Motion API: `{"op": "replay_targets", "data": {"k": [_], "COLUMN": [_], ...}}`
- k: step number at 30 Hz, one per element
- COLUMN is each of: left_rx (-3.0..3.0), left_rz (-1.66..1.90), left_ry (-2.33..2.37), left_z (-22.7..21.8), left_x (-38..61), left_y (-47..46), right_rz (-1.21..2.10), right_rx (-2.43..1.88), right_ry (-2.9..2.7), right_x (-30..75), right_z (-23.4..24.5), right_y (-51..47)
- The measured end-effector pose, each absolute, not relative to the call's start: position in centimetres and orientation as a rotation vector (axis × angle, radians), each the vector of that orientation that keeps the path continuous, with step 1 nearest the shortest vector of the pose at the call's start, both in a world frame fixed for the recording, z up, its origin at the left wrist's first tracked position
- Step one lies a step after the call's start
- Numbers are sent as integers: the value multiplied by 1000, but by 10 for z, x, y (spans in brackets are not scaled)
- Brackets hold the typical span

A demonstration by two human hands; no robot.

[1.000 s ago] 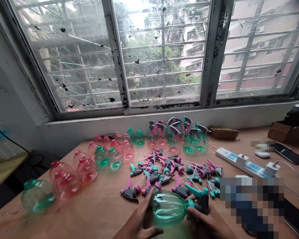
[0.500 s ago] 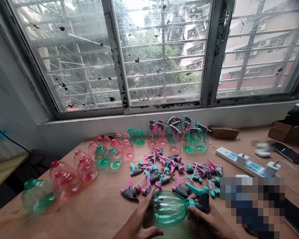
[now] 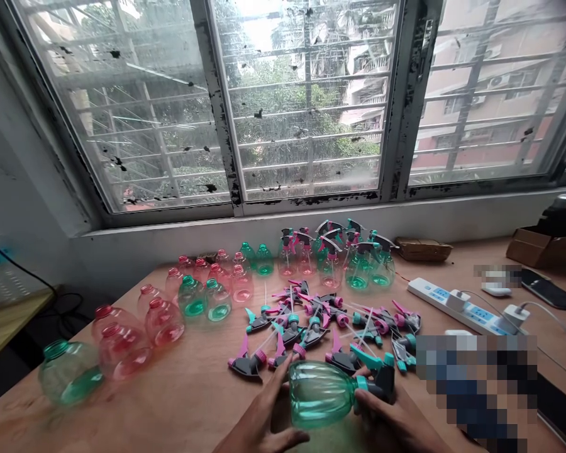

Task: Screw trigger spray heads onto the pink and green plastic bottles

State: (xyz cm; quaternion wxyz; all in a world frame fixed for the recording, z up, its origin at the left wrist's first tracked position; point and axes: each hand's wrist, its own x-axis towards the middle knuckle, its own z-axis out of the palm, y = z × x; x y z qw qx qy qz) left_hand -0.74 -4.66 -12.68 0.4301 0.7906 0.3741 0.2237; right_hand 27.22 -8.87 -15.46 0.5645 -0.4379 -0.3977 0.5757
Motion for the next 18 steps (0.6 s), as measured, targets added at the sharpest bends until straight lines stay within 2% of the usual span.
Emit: {"op": "replay_targets", "data": {"k": [12, 18], "left_rx": [1947, 1900], "left_rz": [530, 644], "left_ry": [958, 795], "left_z": [-122, -134], "left_x": [-8, -8], "left_y": [-49, -44], "right_rz": [1338, 1350], "right_rx": [-1055, -1063], "right_ry": [-942, -947], "right_x": [273, 274], "right_z": [-158, -162], "right_y": [-88, -87]}}
